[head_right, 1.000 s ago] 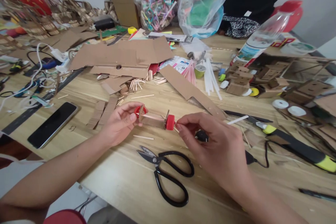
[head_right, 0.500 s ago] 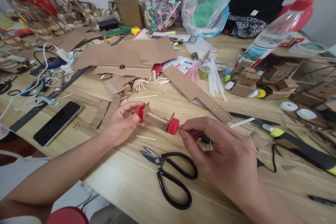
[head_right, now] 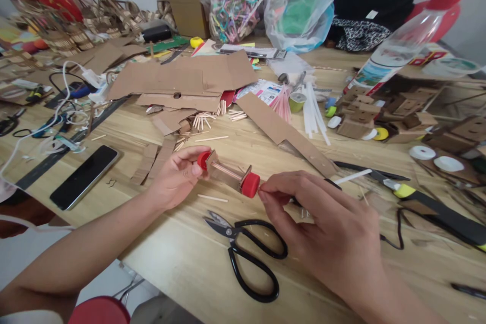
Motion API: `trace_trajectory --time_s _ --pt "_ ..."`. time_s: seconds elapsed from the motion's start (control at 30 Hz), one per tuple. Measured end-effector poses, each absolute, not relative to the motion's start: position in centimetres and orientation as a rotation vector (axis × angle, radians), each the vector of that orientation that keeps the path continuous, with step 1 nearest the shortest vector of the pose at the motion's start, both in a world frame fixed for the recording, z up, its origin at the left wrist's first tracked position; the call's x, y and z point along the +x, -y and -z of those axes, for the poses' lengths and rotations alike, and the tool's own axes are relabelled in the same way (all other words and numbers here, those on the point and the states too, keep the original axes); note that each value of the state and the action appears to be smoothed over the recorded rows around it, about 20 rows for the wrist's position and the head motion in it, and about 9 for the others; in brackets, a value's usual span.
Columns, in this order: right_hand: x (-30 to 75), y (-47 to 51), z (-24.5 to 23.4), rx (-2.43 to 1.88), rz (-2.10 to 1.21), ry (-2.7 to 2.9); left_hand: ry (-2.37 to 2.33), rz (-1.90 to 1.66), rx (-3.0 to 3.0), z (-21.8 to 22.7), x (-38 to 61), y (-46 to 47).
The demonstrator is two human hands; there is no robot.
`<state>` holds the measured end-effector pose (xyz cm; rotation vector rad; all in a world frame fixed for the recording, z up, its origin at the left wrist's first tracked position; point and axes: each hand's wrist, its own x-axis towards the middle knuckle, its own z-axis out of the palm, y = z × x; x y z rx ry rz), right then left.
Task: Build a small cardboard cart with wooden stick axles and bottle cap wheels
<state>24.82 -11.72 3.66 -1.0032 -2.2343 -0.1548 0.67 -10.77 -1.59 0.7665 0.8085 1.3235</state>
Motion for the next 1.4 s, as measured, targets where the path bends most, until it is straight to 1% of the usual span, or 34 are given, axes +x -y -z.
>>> trace_trajectory --time_s 0.13,0.23,0.43,0.63,0.73,0.9,1.13,1.23,1.4 --pt "24.8 11.8 -3.8 -1.010 0.173 2.252 -0.799 -1.322 0.762 1.6 0.7 10.8" --pt "24.6 11.9 -3.9 -1.014 0.127 2.196 -0.813 -1.314 0.769 1.7 0.6 10.8" --pt "25.1 13.3 -3.0 -1.207 -0.014 2.113 -0.804 -1.296 0.763 1.5 0.6 10.7" --pt "25.6 13.9 -2.3 -1.215 0.019 2.092 -0.823 -1.283 0.738 1.4 0.6 10.6" --pt "25.6 13.1 -2.9 -1.167 0.087 2.149 -0.836 -1.274 0.755 1.6 0.4 10.6" --pt "25.7 12.0 -3.9 -0.948 0.264 2.286 -0.850 -1.250 0.783 2.1 0.3 10.6" --pt "26.4 12.2 -3.7 -0.833 0.312 2.423 -0.836 -1.219 0.760 2.2 0.5 10.5" --pt "26.4 12.2 -3.8 -0.785 0.276 2.463 -0.837 -1.209 0.753 2.2 0.6 10.5" --pt "25.9 12.2 -3.9 -0.816 0.278 2.373 -0.844 -1.199 0.718 2.4 0.7 10.6"
